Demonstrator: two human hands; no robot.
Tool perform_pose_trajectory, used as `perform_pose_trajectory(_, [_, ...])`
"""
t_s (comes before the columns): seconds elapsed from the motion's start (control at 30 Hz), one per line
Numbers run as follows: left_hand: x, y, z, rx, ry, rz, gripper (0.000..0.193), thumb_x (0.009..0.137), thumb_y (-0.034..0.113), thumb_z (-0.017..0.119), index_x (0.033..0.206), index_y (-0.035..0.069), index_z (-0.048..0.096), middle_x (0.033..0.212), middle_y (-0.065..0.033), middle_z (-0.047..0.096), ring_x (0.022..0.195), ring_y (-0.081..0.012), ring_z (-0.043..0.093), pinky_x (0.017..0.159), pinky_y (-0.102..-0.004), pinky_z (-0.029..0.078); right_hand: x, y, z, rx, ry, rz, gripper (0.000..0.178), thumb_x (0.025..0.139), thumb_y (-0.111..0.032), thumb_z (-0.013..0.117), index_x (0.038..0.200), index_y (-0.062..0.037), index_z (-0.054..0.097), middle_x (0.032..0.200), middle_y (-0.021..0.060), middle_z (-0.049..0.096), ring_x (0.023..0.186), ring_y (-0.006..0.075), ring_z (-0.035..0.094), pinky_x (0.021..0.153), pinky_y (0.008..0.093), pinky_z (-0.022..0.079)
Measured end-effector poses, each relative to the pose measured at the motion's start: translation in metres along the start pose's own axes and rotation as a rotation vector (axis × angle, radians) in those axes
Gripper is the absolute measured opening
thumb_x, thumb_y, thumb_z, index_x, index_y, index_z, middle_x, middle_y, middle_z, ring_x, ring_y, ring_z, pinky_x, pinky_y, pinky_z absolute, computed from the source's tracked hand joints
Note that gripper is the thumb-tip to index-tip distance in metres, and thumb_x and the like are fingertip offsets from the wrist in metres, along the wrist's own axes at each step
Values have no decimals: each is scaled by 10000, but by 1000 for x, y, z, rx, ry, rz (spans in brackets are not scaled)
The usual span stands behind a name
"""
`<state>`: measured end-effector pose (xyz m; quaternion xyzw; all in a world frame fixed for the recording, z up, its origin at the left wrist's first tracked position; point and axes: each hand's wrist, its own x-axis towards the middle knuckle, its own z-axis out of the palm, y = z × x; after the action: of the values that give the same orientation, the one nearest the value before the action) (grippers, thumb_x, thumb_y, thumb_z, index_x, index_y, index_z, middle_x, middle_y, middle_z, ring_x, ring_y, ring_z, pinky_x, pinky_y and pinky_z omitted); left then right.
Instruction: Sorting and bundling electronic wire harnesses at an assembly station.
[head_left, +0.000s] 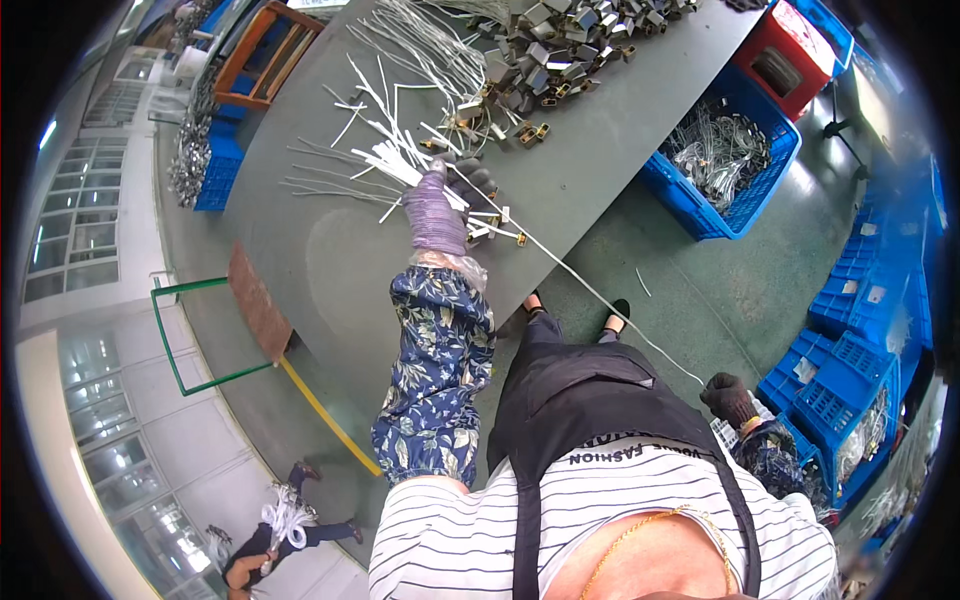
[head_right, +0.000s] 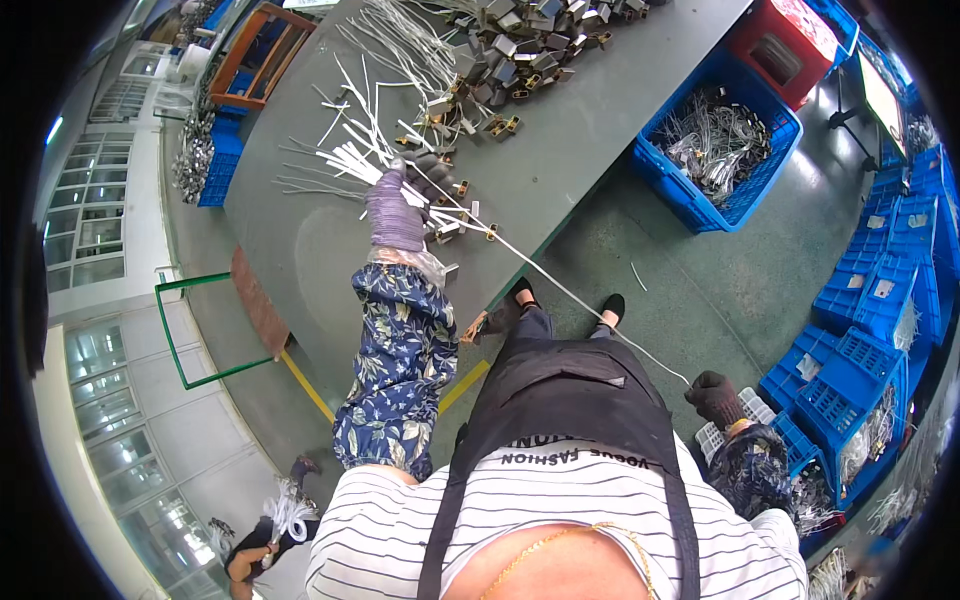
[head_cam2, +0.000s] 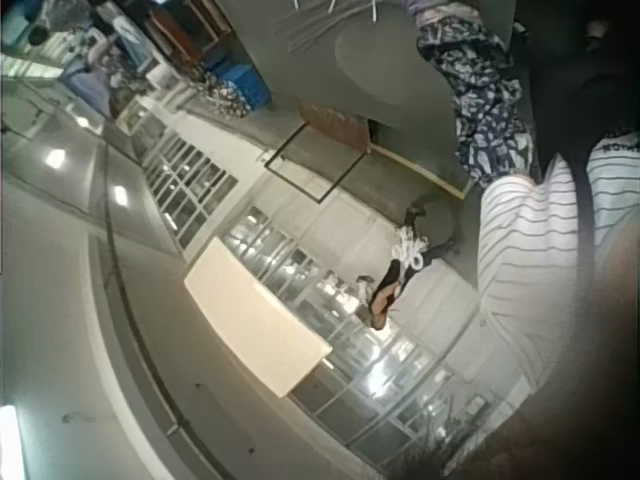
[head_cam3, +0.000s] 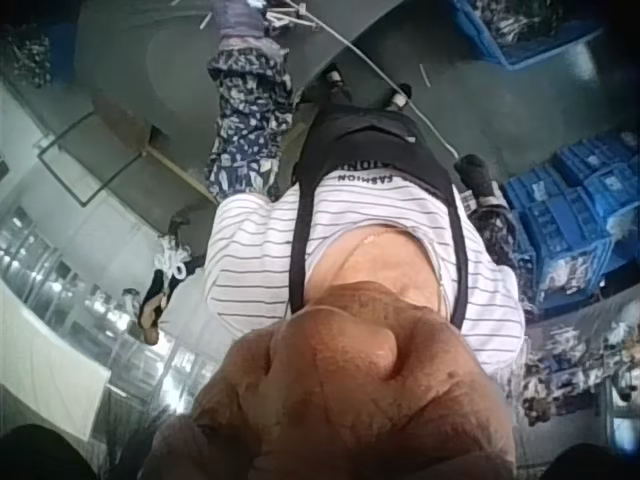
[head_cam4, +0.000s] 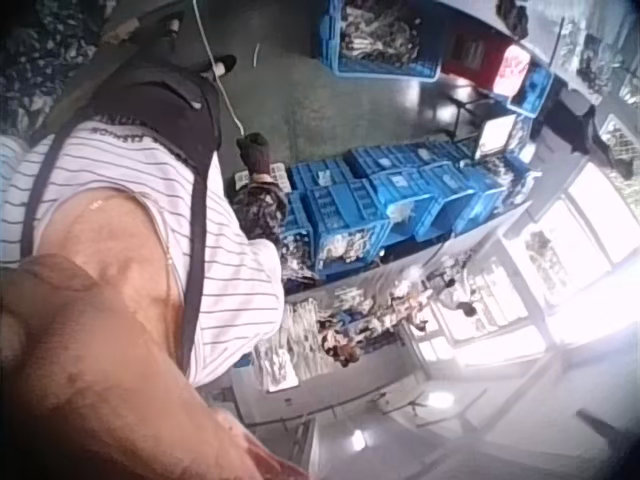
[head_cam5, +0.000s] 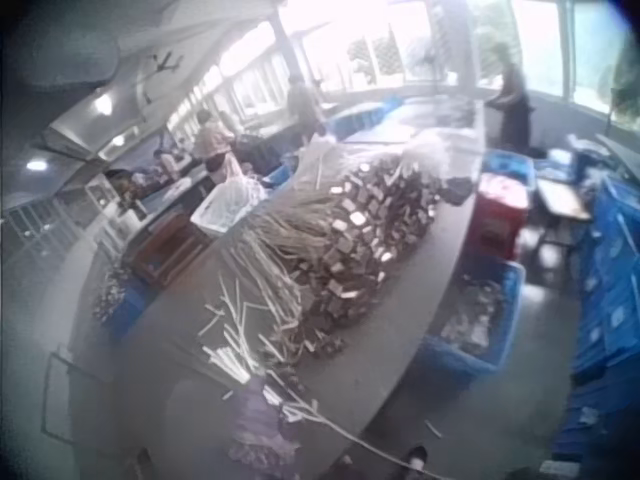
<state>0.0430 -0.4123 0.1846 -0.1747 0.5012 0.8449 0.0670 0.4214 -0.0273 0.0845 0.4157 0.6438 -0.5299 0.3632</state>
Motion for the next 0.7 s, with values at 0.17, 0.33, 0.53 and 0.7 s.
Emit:
perform_pose_trajectory(0.17, [-6,-6,-23,69,115,-88,224,963,235,465,1059,40,521,853,-159,656,675,-278,670,597,-430,606,7,0,-2,16,22,49,154,759,-96,700,703,-77,559,553,15,526,434,114,476,383,271,346])
perform_pose_trajectory(0.33, [-8,0,-38,9,59,-66,272,982,247,423,1044,-6,500,935,-198,646,786,-317,679,673,-456,612,17,-7,-2,28,-5,16,156,760,-89,712,713,-70,564,554,24,527,419,120,473,371,273,332])
perform_pose_trajectory(0.53, [-10,14,-51,27,98,-97,278,978,261,428,1065,6,496,996,-211,641,861,-359,668,744,-505,595,23,-7,0,6,15,40,172,758,-91,722,712,-71,558,538,26,516,395,122,461,354,276,314])
perform_pose_trajectory(0.7, [-10,16,-54,-4,75,-20,267,976,214,428,1053,-36,483,964,-250,627,839,-381,661,768,-532,589,28,-8,0,48,-5,5,175,748,-88,727,717,-71,555,535,27,515,396,128,464,351,279,322])
